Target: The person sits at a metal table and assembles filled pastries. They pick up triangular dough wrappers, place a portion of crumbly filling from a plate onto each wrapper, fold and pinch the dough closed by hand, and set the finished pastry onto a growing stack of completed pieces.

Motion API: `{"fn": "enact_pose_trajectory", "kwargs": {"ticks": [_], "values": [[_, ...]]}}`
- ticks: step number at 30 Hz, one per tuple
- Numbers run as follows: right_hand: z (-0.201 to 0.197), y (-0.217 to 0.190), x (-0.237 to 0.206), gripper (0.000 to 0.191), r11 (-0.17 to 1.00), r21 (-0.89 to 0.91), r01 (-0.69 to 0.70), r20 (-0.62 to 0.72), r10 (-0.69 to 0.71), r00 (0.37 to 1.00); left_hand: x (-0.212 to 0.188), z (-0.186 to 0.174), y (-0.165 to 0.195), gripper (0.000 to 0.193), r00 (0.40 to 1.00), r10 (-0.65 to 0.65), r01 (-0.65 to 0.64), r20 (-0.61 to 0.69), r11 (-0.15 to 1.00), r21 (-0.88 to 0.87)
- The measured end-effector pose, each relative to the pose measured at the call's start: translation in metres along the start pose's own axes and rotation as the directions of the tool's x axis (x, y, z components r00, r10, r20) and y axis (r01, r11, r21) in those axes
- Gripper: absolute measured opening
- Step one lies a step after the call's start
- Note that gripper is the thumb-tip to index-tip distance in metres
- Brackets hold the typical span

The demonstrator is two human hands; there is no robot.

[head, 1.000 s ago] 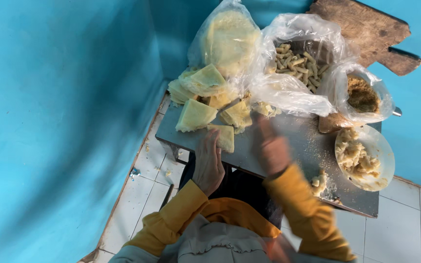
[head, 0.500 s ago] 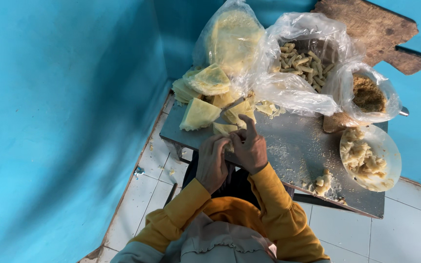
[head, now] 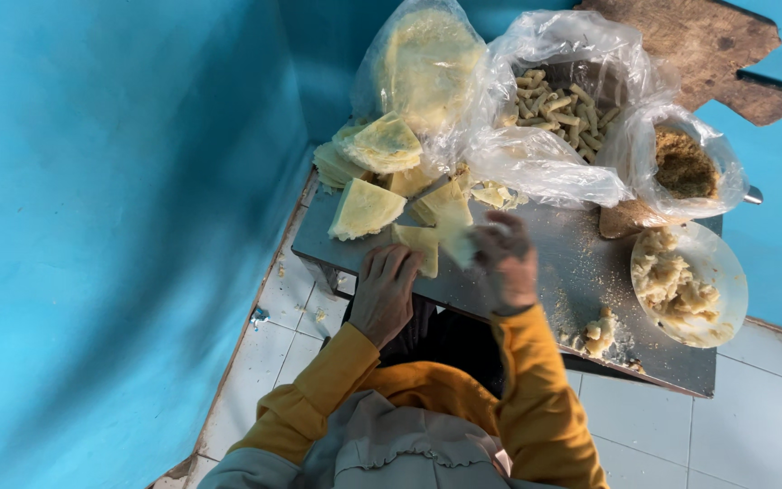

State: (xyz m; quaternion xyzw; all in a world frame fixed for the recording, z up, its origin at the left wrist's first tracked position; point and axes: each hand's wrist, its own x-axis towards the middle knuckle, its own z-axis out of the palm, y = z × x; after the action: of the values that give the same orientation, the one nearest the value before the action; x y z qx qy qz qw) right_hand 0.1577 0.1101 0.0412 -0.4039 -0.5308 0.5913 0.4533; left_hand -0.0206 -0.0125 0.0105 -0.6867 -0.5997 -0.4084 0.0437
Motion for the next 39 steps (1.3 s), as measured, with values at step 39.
{"fn": "enact_pose_trajectory", "kwargs": {"ticks": [39], "values": [[-0.073, -0.031, -0.052, 0.037, 0.632, -0.75, 0.193, 0.214, -0.044, 0.976, 0.017, 0.06, 0.038, 0.022, 0.97, 0.227, -0.222, 0.084, 0.973, -0.065]]}}
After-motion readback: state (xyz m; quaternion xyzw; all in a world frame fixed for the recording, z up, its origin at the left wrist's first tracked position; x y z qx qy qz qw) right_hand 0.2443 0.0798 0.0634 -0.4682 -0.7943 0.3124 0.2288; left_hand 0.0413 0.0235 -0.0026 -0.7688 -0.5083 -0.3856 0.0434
